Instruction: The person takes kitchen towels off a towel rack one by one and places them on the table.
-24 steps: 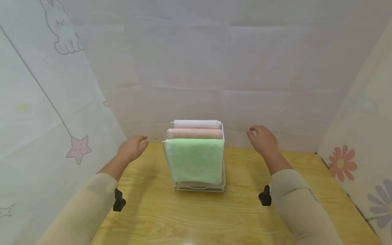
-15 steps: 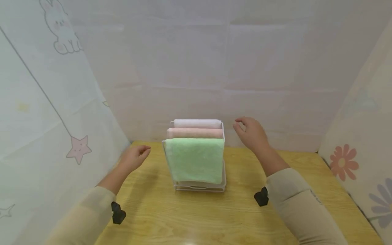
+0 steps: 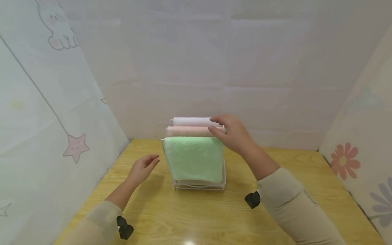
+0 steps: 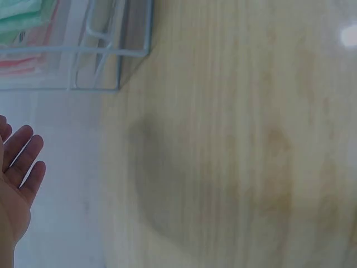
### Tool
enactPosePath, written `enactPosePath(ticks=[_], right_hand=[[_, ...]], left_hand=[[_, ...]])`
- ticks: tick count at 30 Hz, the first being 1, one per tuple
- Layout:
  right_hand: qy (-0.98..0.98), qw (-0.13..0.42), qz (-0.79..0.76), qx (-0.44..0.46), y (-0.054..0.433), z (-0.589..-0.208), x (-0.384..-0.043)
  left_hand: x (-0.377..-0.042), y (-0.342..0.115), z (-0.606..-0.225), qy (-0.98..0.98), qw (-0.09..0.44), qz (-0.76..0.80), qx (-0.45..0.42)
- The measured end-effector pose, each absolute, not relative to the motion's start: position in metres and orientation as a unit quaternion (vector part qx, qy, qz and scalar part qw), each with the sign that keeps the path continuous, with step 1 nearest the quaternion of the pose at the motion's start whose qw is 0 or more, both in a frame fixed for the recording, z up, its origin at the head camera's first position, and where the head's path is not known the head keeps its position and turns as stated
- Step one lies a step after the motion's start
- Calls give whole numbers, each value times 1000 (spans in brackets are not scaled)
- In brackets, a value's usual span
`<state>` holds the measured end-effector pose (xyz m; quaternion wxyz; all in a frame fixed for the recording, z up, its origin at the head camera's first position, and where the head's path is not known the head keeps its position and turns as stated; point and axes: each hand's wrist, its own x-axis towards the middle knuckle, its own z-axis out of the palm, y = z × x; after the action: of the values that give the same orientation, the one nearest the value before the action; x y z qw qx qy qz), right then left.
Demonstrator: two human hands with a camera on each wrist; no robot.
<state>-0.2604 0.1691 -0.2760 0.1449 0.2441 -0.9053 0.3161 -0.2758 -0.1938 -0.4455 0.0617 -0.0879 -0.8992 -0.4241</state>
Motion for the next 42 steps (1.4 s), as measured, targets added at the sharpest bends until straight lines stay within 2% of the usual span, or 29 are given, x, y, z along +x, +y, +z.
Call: enactPosePath(ticks=[10, 20, 28, 33, 42], right_hand=[[-901, 105, 322, 272, 153, -274, -253], [-890, 102, 312, 317, 145, -280, -249], [-903, 101, 281, 307, 136, -283, -247], [-920, 81, 263, 280, 133, -283, -244], [-935, 69, 234, 257, 132, -285, -243]], left_hand=[[-255, -172, -483, -853, 47, -515, -73], [-234, -156, -512, -771, 19, -634, -52], [-229, -146, -529, -739, 18, -671, -63], [-229, -138, -533, -743, 23, -665, -69], [-230, -132, -535, -749, 23, -661, -45]])
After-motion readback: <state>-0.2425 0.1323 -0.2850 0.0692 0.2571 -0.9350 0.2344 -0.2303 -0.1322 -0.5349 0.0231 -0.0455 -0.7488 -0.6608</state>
